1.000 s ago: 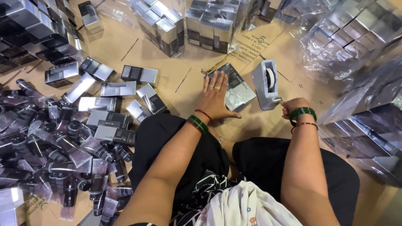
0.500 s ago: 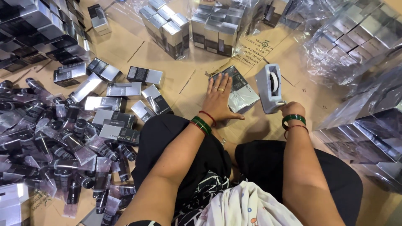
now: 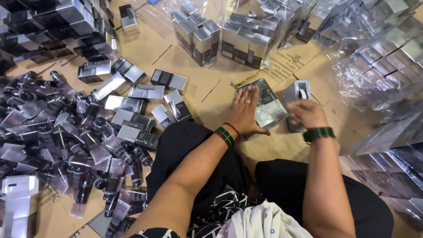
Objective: The person packs sets of cosmetic boxes into plastic sleeves by hand and seals the plastic packaging using tape from a tape dispenser.
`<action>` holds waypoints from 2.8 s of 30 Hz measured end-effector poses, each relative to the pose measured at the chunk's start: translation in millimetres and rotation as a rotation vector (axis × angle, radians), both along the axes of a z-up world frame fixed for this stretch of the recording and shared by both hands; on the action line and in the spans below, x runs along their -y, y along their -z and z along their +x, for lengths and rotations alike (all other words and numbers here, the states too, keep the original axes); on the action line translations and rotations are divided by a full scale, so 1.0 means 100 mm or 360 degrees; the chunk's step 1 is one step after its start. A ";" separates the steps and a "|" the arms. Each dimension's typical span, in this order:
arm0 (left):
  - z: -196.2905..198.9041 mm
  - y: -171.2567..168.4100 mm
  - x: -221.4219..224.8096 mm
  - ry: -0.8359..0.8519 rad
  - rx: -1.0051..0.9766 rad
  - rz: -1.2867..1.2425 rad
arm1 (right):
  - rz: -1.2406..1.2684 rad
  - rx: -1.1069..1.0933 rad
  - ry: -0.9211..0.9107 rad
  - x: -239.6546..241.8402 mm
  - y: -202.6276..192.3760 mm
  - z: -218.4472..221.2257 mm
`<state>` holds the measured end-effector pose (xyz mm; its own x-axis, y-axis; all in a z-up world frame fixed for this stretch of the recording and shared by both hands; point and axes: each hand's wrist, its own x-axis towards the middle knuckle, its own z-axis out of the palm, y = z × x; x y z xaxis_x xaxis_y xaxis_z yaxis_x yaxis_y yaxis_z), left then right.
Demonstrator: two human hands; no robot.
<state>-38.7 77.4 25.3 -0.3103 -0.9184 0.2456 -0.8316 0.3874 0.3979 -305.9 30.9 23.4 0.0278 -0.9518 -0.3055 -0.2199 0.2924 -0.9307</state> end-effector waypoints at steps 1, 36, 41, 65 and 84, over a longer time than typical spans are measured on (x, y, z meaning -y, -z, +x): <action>0.01 -0.02 0.00 0.0006 -0.0016 0.0012 | -0.0029 0.0037 0.0029 0.06 -0.01 0.22; 0.05 -0.14 0.00 0.0066 -0.0036 0.0024 | 0.0234 -0.1626 -0.0604 0.53 -0.37 1.02; 0.04 -0.17 0.00 0.0038 0.0016 0.0021 | 0.0135 -0.1696 -0.0643 0.34 -0.26 0.58; 0.62 0.61 0.91 -0.0388 -0.0965 0.0812 | 0.0762 0.0959 0.0242 -0.31 0.62 0.40; 0.26 0.67 0.73 0.0061 -0.1507 0.0501 | -0.0863 -0.0100 -0.0211 -0.54 0.18 0.48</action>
<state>-13.1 4.3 -41.7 -0.1433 -0.9775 0.1546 -0.1074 0.1706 0.9795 -257.7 84.4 5.2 0.1553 -0.9626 0.2218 -0.2820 -0.2584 -0.9240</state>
